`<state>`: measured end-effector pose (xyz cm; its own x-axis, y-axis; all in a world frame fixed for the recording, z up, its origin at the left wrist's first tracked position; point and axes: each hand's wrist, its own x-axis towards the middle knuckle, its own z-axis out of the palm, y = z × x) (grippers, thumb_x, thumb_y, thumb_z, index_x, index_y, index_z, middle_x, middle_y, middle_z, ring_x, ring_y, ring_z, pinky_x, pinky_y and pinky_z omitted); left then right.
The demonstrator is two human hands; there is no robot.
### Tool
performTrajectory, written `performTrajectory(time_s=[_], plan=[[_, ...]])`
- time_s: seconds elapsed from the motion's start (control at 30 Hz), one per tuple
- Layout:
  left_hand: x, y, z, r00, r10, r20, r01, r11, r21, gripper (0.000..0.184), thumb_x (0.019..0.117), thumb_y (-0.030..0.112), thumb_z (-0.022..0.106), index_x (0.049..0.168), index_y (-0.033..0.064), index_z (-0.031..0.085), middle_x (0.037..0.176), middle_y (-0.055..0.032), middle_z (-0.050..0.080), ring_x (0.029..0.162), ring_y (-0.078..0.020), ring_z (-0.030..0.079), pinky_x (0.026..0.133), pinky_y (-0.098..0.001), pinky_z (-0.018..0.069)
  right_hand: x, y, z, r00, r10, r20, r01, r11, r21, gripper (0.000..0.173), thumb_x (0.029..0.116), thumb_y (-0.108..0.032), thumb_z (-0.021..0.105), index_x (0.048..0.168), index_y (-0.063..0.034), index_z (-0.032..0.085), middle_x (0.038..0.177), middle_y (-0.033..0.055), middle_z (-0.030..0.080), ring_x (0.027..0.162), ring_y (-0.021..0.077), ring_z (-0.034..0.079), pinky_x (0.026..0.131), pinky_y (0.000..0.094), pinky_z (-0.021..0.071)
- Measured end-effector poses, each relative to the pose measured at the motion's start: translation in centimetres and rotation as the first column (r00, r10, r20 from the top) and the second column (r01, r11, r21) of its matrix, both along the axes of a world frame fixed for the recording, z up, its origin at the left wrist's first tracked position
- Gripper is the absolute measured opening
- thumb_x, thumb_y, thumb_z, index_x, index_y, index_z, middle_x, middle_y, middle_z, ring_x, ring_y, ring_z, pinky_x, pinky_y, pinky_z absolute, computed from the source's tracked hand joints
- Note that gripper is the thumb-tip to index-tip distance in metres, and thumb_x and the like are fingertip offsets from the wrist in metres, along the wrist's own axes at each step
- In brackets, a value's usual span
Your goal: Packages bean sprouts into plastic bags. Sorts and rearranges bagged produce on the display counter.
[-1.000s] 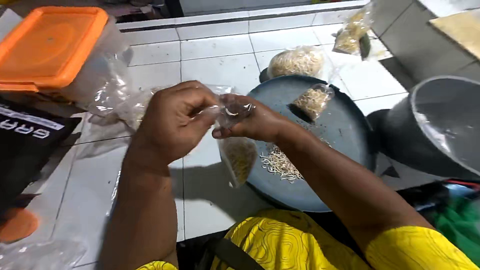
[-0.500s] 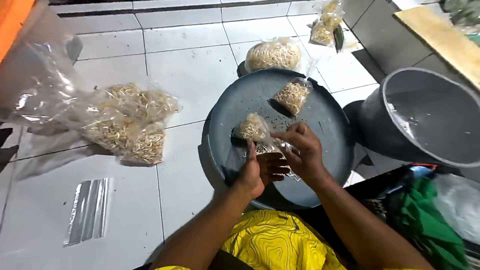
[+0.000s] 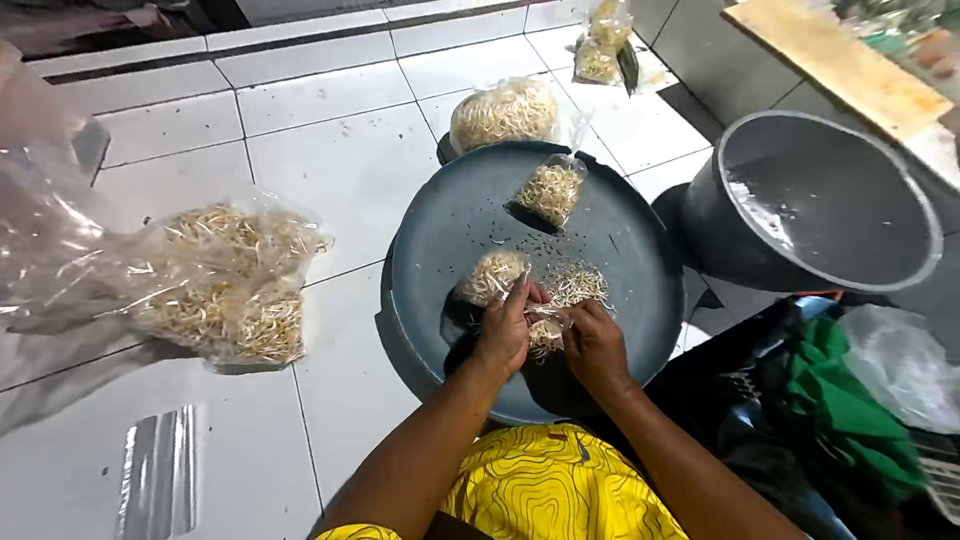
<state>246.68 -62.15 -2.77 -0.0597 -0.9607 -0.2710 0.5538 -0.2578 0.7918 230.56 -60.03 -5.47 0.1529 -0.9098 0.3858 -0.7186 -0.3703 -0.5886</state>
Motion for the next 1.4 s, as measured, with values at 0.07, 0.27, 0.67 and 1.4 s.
performTrajectory(time_s=[0.07,0.27,0.67,1.4], plan=[[0.5,-0.1,-1.0,0.984,0.002,0.179,0.002,1.000,-0.021,0.044,0.1111,0.037,0.040,0.092,0.0053,0.065,0.093,-0.0070,0.067,0.083,-0.0177,0.063,0.078,-0.0364,0.0545,0.0,-0.5,0.8,0.977,0.075,0.201,-0.118,0.970,0.213,0.031,0.1035,-0.021,0.050,0.092,-0.0059,0.073,0.091,0.0059,0.066,0.086,0.0158,0.064,0.078,0.0362,0.0567],[0.8,0.0,-1.1,0.905,-0.024,0.426,-0.017,0.996,0.093,0.035,0.1112,0.026,0.043,0.119,0.0004,0.066,0.101,-0.0127,0.070,0.090,-0.0188,0.069,0.082,-0.0391,0.0588,3.0,-1.4,1.9,0.716,0.100,0.691,-0.436,0.837,0.330,0.035,0.1069,-0.027,0.050,0.130,-0.0076,0.067,0.136,0.0106,0.061,0.114,0.0217,0.064,0.093,0.0414,0.0582],[6.5,0.1,0.8,0.954,-0.224,0.200,0.252,0.959,-0.128,0.021,0.1074,0.021,0.051,0.102,0.0051,0.062,0.074,-0.0021,0.057,0.059,-0.0106,0.053,0.059,-0.0271,0.0512,2.9,-2.6,3.3,0.721,-0.041,0.691,-0.479,0.691,0.541,0.031,0.1105,-0.029,0.042,0.106,-0.0034,0.059,0.078,0.0062,0.060,0.063,0.0152,0.060,0.061,0.0328,0.0550],[12.0,-1.0,4.7,0.059,0.302,0.952,0.479,0.828,-0.292,0.014,0.0944,0.008,0.059,0.101,0.0025,0.070,0.107,-0.0107,0.066,0.100,-0.0227,0.066,0.088,-0.0439,0.0581,11.4,-6.3,8.9,0.968,0.241,0.073,-0.249,0.959,0.138,0.013,0.0956,-0.014,0.069,0.107,-0.0122,0.075,0.096,0.0031,0.074,0.087,0.0170,0.071,0.081,0.0430,0.0616]])
